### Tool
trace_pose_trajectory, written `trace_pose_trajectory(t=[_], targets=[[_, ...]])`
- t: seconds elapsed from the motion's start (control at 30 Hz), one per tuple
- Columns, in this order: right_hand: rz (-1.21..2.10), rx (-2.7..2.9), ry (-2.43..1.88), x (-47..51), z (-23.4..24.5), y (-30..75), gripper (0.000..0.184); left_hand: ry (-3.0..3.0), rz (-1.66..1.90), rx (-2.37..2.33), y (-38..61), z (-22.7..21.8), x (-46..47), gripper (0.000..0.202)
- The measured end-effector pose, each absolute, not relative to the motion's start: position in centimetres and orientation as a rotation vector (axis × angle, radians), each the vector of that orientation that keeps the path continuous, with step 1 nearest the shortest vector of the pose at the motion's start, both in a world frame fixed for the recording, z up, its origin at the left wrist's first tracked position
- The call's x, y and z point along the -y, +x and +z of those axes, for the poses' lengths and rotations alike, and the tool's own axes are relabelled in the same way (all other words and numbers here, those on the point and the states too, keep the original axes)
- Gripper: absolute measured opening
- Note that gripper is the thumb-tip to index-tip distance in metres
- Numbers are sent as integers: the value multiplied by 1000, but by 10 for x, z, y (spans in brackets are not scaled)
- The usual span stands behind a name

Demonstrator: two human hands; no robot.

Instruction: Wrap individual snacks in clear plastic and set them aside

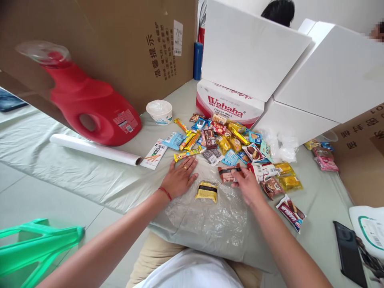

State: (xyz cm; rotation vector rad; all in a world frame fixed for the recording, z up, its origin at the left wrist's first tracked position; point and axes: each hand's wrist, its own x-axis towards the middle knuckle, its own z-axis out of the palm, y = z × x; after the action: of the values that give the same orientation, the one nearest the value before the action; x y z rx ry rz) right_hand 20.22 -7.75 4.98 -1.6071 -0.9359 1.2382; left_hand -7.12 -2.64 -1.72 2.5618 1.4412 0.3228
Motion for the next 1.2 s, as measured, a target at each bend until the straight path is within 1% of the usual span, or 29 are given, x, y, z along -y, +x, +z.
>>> trace_pose_trajectory(t=[0.07, 0.13, 0.2, 0.27, 0.33, 0.37, 0.43, 0.5, 0.6, 0.7, 0.83, 1.0, 1.2], targets=[[1362, 890, -1572, 97, 40, 178, 40, 2567, 311, -1439, -71, -17, 26, 58], [1358, 988, -1618, 110, 31, 159, 42, 2576, 304, -1444, -71, -17, 27, 58], [1153, 1247, -1743, 118, 24, 150, 45, 2583, 303, -1458, -71, -17, 27, 58], [802, 1559, -1864, 124, 23, 151, 48, 2588, 300, -1465, -71, -16, 27, 59], [540, 1842, -1846, 125, 27, 160, 55, 2590, 299, -1462, -70, -15, 28, 59], [502, 1984, -1779, 124, 31, 165, 60, 2590, 302, -1460, -70, -15, 28, 59], [577, 2265, -1577, 118, 39, 176, 72, 2588, 308, -1459, -70, -15, 28, 59], [714, 2448, -1447, 108, 46, 182, 77, 2582, 308, -1463, -70, -15, 27, 59], [808, 2490, -1513, 95, 53, 181, 66, 2577, 306, -1465, -70, -15, 28, 58], [758, 2427, -1615, 91, 56, 174, 57, 2573, 323, -1464, -70, -15, 28, 58], [676, 2390, -1698, 97, 55, 161, 57, 2575, 327, -1467, -70, -15, 29, 58], [598, 2513, -1772, 102, 47, 147, 67, 2577, 325, -1462, -71, -14, 29, 58], [528, 2567, -1815, 100, 55, 146, 60, 2575, 328, -1461, -70, -14, 29, 57]])
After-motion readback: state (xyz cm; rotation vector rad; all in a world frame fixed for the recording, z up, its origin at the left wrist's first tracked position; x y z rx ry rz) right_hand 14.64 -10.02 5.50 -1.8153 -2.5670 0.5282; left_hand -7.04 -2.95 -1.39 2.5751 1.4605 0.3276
